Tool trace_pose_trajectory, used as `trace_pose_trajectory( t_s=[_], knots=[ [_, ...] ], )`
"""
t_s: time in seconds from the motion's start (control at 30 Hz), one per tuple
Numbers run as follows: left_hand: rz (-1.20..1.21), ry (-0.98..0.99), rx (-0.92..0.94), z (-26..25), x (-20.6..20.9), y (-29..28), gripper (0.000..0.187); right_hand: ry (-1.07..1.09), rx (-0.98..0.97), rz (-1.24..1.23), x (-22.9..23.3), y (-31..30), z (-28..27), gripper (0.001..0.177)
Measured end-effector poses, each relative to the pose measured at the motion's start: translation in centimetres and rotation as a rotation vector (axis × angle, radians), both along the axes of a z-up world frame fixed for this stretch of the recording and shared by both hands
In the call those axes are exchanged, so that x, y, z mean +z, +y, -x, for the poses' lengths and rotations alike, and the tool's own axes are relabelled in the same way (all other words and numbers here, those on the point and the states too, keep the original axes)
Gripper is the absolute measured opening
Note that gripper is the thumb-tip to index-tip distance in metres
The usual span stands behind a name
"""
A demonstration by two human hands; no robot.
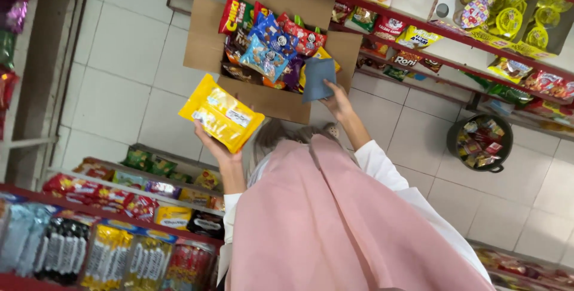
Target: Stocking snack and candy packages onto grocery store shelves from a cardboard box.
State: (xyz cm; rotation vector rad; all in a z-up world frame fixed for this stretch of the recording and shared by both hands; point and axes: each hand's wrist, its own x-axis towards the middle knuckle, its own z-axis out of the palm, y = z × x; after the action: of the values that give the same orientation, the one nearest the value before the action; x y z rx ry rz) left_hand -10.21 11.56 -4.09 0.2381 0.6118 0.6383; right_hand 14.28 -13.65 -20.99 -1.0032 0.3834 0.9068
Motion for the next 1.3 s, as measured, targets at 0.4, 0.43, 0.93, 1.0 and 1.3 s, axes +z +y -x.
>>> trace_pose_trajectory(
  t_s=[0.4,0.43,0.93,1.0,1.3],
  knots=[
    [-0.058,0.118,-0.314,-5.6,-5.1,1.0,0.06,-1.119,-0.11,0.553,8.2,-7.3,-13.9,0.027],
    [-0.062,0.112,-0.311,-6.3,-5.3,0.4,0.06,-1.126,-0.111,0.549,13.0,-8.2,-15.8,0.027],
    [-0.31,0.066,-0.406,-18.1,1.0,-17.2,0.081,-1.877,0.582,0.918,28.6,-19.1,-37.9,0.059],
    [-0.424,0.022,-0.386,-19.2,0.7,-19.1,0.081,-1.839,0.624,0.767,28.1,-18.7,-39.3,0.064],
    [-0.567,0.01,-0.285,-22.0,5.3,-23.5,0.074,-2.109,0.561,0.962,27.1,-17.6,-40.8,0.06]
  ],
)
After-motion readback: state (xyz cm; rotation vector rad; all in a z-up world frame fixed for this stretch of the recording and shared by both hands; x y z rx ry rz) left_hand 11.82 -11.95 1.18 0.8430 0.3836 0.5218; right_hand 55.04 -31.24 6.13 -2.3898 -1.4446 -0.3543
